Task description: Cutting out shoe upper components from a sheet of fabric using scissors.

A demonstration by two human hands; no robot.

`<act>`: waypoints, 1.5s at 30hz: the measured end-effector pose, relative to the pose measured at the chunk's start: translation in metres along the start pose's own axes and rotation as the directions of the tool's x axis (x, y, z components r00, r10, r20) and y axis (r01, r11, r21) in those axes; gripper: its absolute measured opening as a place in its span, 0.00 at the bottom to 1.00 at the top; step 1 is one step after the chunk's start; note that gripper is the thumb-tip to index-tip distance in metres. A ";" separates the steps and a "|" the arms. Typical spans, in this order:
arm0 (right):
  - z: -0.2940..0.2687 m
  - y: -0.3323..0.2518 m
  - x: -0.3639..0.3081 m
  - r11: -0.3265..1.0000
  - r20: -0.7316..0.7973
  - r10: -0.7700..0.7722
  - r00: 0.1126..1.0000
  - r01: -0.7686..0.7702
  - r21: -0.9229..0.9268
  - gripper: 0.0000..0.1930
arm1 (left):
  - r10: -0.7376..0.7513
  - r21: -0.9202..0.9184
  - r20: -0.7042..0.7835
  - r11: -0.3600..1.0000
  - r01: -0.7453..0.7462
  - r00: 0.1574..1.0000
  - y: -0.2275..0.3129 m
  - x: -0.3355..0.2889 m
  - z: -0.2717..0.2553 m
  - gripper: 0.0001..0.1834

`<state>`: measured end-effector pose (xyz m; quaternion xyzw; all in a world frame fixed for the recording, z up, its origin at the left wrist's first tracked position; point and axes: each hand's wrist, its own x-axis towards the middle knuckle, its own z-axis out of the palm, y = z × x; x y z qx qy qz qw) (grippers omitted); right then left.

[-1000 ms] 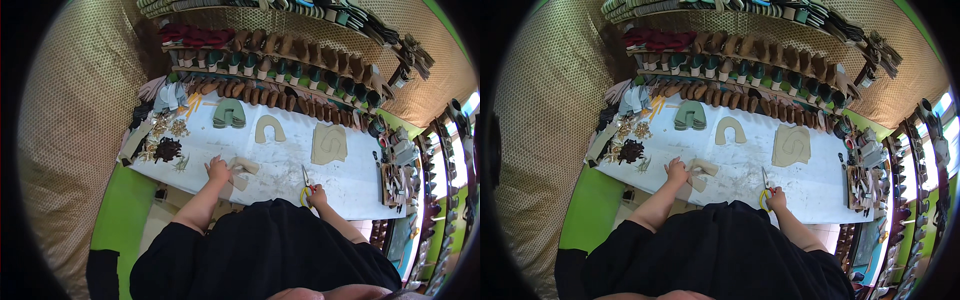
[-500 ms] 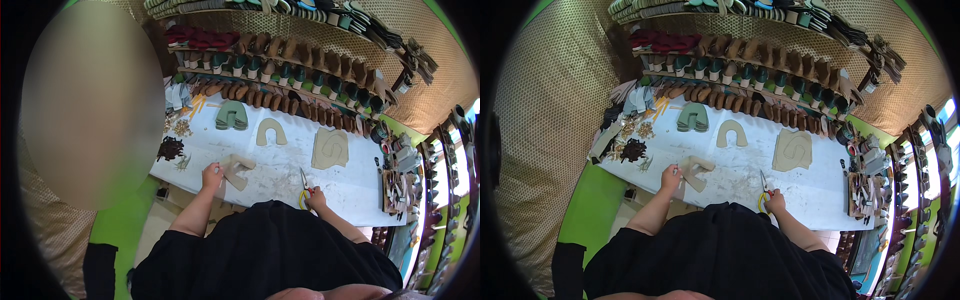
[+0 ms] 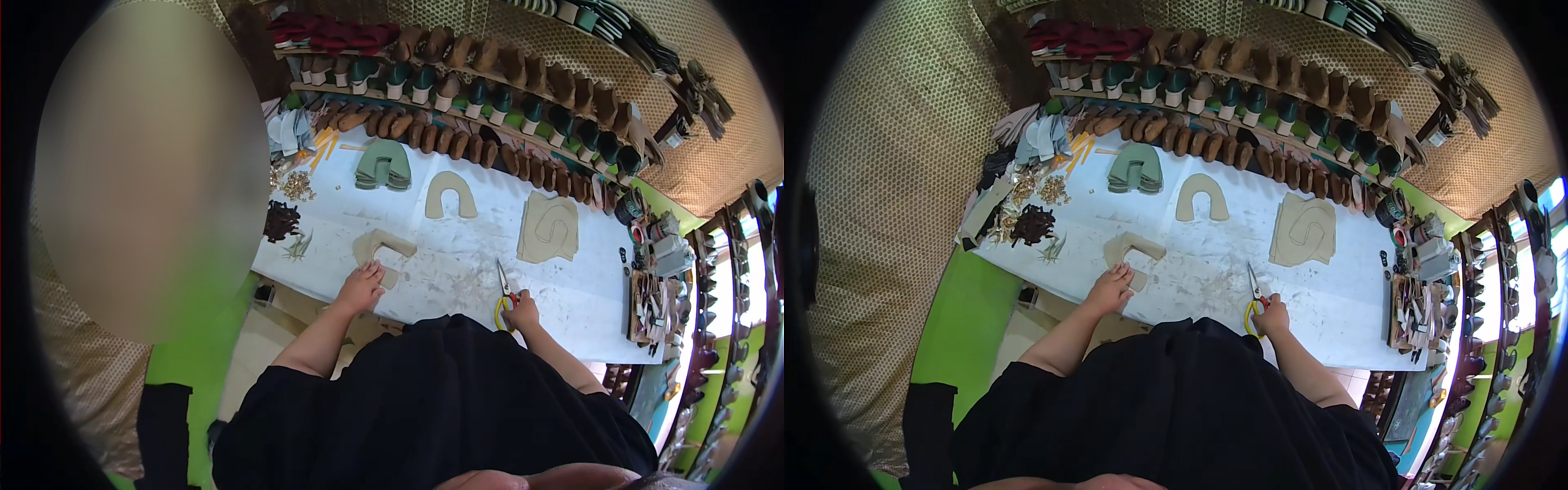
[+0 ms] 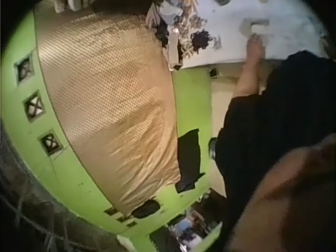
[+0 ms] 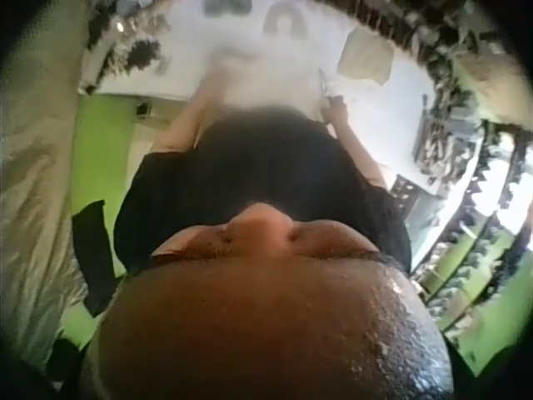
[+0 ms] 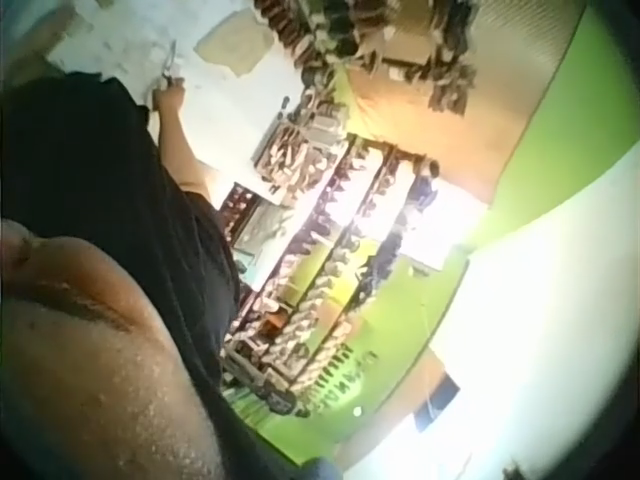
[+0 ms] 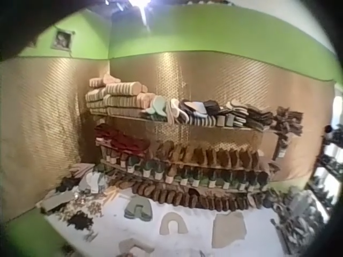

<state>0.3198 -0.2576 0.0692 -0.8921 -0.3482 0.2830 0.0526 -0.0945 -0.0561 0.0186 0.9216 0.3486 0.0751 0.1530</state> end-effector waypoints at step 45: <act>0.020 -0.021 0.003 0.605 0.597 -0.222 0.771 -0.372 0.704 0.22 | 0.039 -0.007 -0.233 0.999 -0.041 0.972 0.065 -0.040 0.003 0.12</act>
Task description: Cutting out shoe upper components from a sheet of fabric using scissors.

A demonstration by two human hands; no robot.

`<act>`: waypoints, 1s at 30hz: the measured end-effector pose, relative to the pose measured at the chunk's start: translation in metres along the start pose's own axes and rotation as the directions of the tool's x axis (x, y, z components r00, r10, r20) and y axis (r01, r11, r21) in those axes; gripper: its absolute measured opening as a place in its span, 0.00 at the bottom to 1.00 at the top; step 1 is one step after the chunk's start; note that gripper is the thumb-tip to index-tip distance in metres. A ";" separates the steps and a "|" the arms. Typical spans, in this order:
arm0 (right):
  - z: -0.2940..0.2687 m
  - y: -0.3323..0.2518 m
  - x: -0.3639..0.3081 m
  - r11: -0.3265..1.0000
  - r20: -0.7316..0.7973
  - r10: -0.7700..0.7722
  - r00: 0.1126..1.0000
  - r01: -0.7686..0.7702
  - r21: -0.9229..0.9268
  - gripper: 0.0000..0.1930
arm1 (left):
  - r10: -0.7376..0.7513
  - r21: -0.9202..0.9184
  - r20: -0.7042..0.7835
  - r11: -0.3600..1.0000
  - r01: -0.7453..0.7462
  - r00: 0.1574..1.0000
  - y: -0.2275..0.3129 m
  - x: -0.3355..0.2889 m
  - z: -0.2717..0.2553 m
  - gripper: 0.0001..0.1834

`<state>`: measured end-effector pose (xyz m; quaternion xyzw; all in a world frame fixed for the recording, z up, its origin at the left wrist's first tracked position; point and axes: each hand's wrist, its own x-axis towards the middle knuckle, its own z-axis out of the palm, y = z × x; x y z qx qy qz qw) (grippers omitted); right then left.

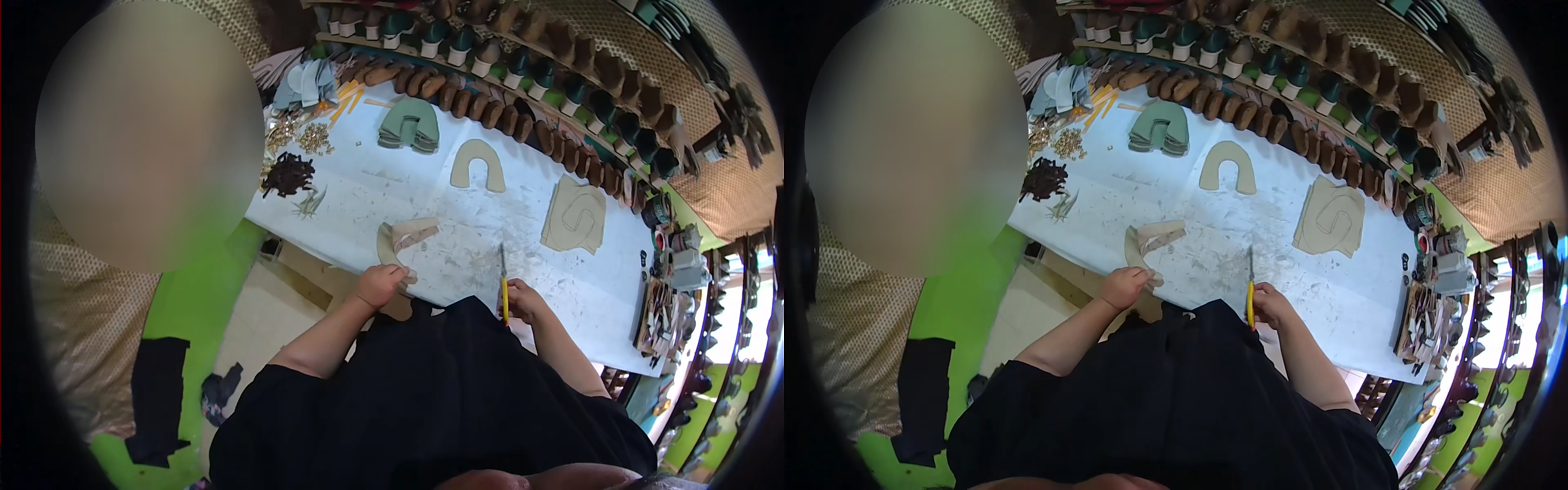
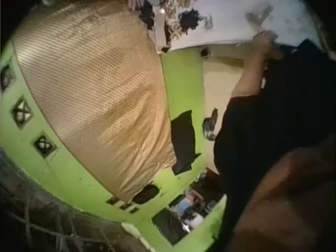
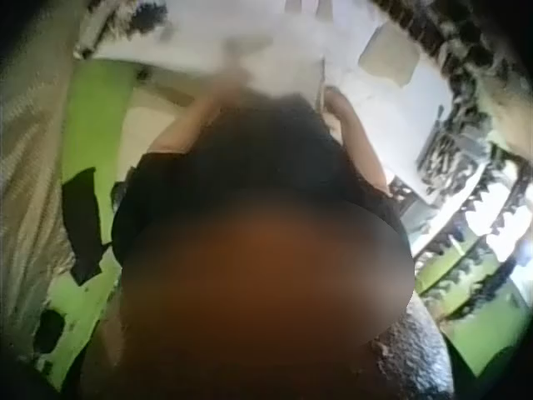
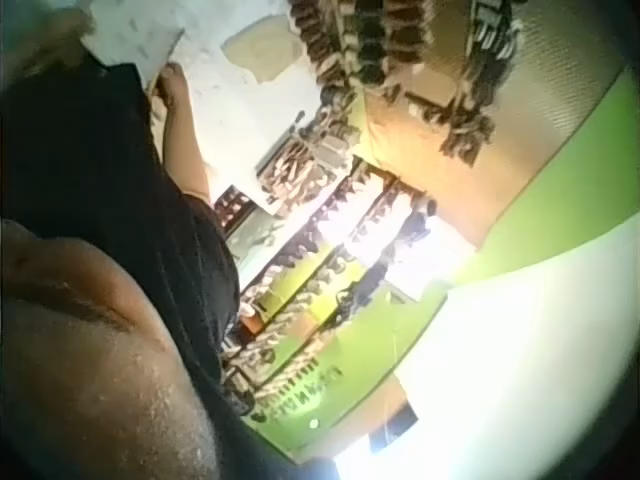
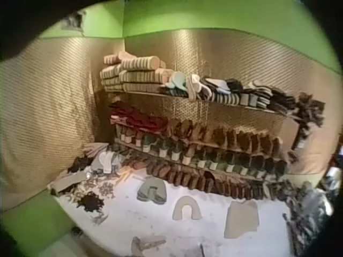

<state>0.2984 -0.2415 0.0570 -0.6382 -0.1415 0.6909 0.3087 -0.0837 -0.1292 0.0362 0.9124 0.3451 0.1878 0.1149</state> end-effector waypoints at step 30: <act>0.139 0.058 -0.025 0.982 0.279 -0.034 0.960 0.084 -0.168 0.26 | 0.379 -0.072 0.095 0.925 -0.373 0.921 -0.053 -0.019 0.007 0.20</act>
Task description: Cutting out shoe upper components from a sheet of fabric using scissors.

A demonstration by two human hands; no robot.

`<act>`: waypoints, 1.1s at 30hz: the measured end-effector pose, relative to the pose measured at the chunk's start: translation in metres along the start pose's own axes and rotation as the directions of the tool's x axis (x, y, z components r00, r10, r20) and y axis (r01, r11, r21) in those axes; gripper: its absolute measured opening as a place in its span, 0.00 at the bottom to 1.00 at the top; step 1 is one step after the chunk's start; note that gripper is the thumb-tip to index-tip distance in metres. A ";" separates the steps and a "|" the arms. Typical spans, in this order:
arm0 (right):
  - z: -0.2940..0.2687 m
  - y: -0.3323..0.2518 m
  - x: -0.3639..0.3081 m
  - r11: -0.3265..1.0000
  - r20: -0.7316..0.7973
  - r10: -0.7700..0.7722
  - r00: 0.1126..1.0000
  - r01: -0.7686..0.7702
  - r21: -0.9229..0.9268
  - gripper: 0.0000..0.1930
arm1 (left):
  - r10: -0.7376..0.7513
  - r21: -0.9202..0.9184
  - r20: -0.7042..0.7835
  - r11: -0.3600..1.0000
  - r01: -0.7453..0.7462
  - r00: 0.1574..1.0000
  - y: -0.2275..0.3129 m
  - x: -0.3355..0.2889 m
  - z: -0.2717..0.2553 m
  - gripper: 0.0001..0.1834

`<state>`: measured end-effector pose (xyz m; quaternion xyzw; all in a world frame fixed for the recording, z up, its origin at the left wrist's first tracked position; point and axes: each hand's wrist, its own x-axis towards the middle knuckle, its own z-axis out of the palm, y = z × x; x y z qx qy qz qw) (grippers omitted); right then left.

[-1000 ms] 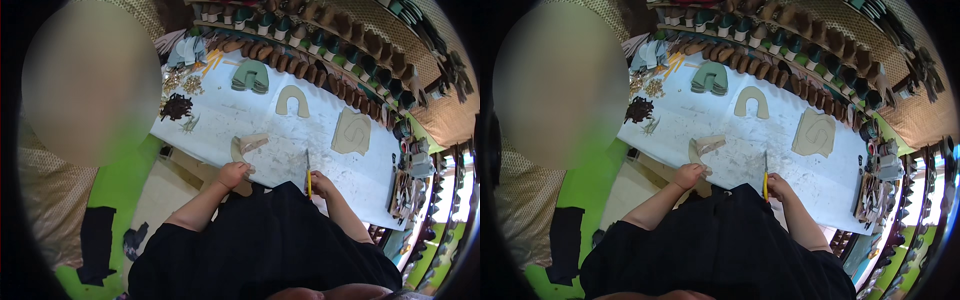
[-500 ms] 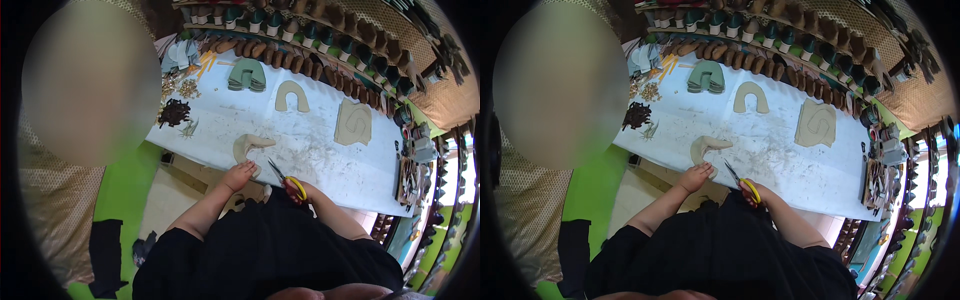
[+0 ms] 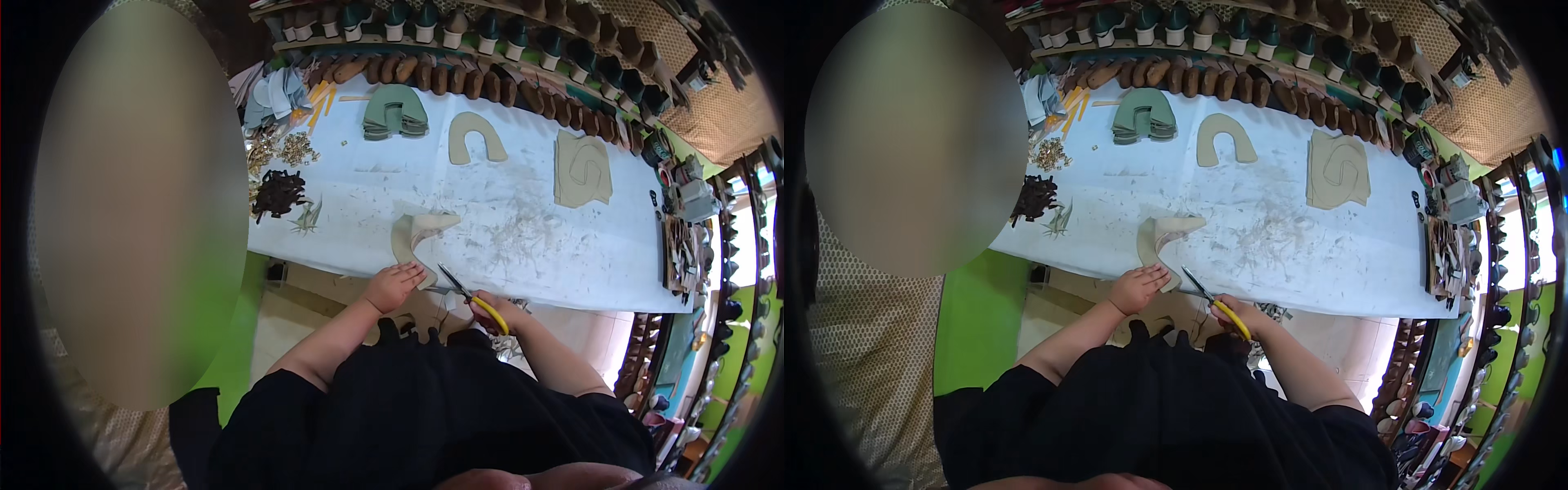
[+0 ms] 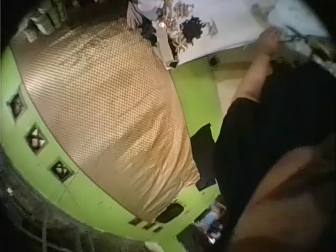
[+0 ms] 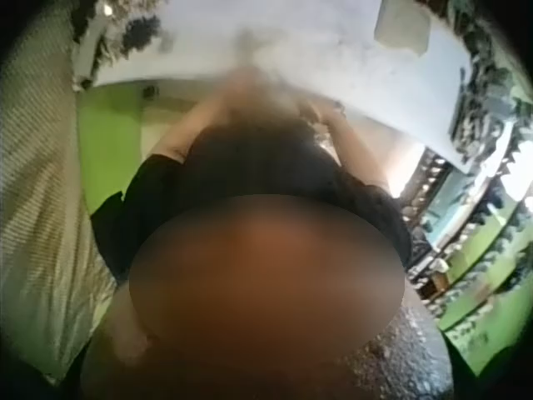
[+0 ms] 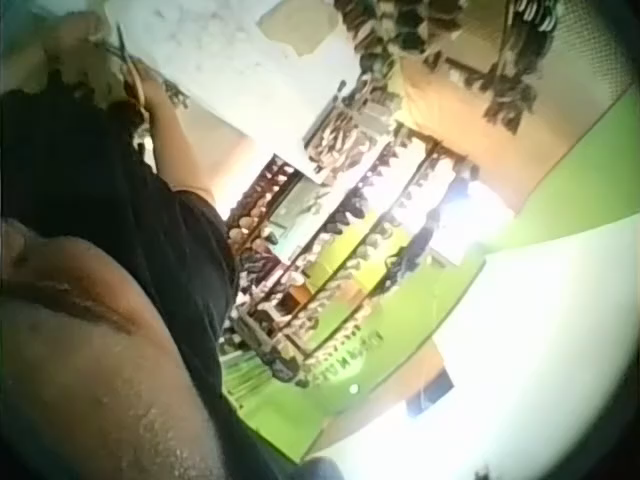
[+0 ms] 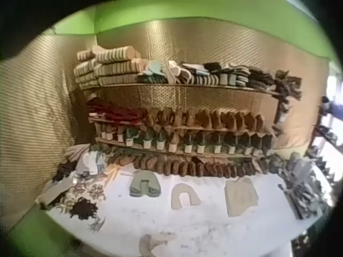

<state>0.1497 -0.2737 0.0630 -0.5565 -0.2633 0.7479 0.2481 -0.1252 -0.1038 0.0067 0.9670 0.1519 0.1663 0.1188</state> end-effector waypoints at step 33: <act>0.015 -0.009 0.028 0.998 0.124 0.067 0.990 -0.066 -0.011 0.28 | -0.205 -0.288 -0.057 0.940 0.180 0.977 0.009 -0.007 0.003 0.18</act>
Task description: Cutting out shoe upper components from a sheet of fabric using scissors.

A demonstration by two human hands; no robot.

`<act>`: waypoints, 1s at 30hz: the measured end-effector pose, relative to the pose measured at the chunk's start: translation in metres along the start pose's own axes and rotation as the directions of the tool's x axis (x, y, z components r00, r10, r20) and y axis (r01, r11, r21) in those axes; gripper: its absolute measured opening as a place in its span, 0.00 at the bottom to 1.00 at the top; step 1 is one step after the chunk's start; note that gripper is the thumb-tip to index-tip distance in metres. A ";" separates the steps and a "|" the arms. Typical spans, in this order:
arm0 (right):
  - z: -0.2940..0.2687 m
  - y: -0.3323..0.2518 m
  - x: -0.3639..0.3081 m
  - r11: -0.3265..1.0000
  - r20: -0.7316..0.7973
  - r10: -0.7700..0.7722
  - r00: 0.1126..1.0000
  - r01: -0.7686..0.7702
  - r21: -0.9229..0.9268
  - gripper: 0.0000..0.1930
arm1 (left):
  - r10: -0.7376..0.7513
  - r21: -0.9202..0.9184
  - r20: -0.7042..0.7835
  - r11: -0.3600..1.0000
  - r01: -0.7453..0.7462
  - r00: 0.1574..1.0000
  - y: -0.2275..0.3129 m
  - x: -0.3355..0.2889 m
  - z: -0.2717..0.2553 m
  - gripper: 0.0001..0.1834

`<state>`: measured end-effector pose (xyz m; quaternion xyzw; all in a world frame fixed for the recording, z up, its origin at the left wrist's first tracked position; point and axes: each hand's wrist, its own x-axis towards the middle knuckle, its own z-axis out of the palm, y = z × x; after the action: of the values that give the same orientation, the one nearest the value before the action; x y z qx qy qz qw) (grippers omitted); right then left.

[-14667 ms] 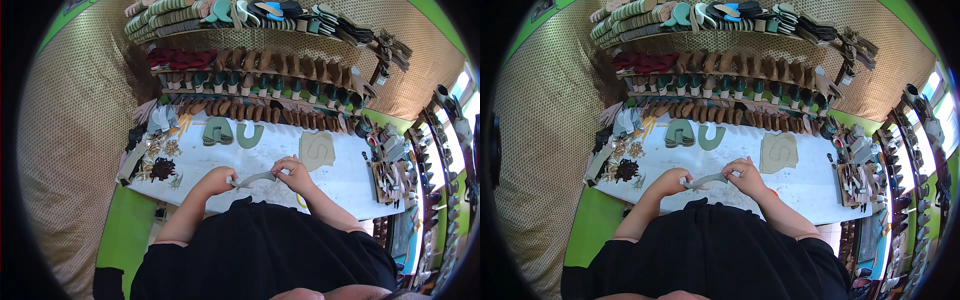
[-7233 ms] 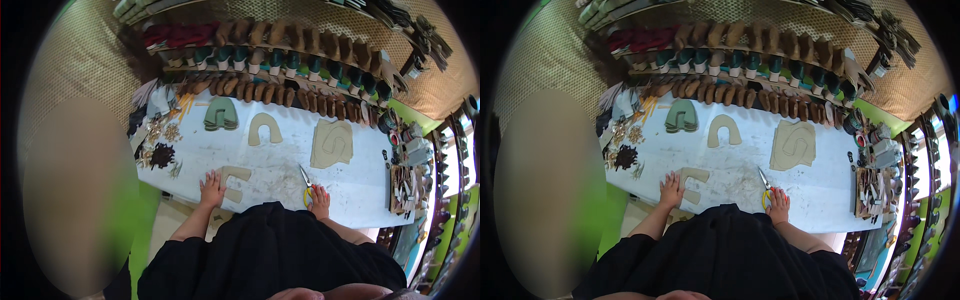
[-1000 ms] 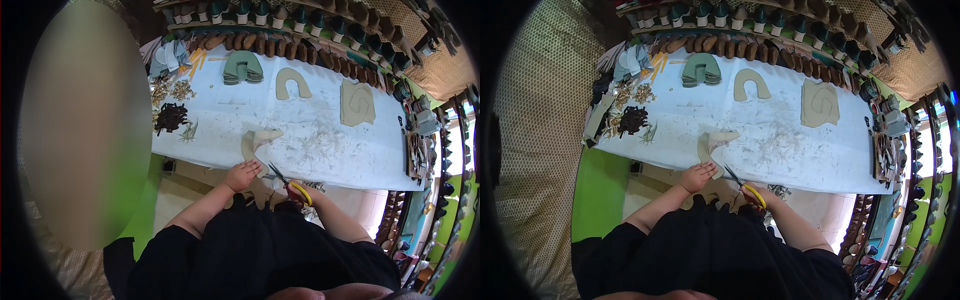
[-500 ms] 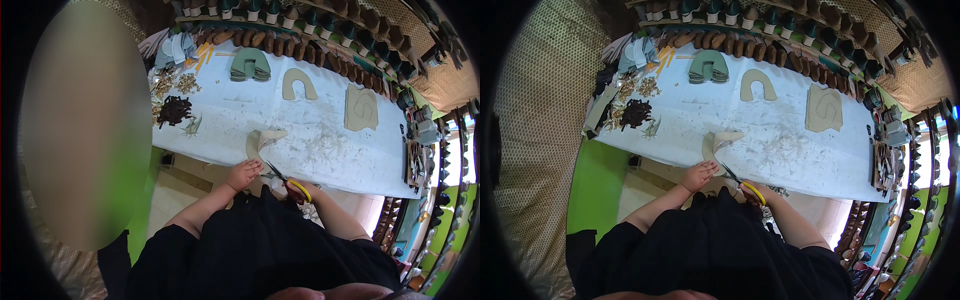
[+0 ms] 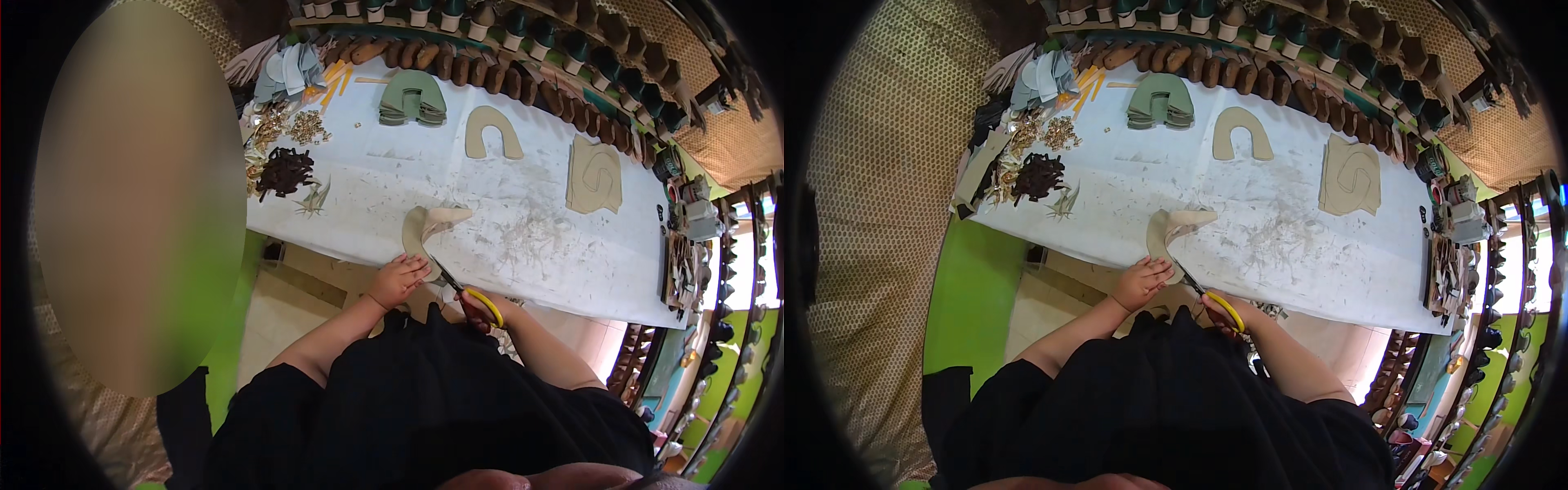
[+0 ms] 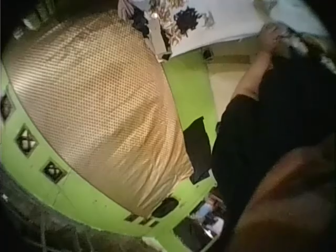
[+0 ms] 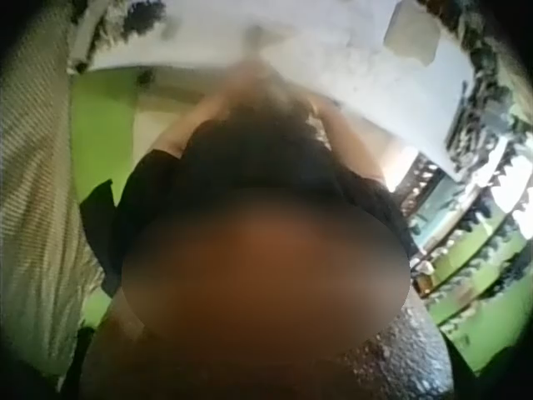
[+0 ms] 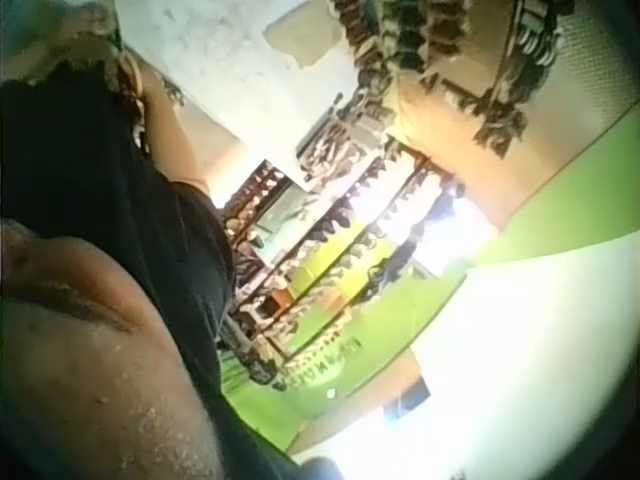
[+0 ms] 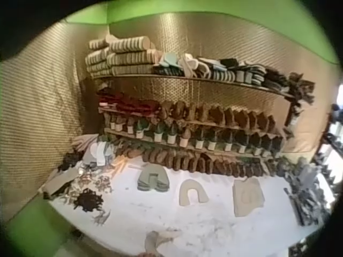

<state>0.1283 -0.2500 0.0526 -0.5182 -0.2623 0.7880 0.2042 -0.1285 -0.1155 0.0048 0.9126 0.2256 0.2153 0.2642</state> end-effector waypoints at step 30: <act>-0.004 0.016 0.002 0.999 -0.008 -0.042 0.999 0.042 0.015 0.27 | 0.081 0.126 -0.055 0.989 -0.073 0.995 0.006 -0.003 0.005 0.20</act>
<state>0.1301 -0.2605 0.0398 -0.5140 -0.2663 0.7835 0.2258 -0.1267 -0.1235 0.0039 0.9285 0.2110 0.2380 0.1916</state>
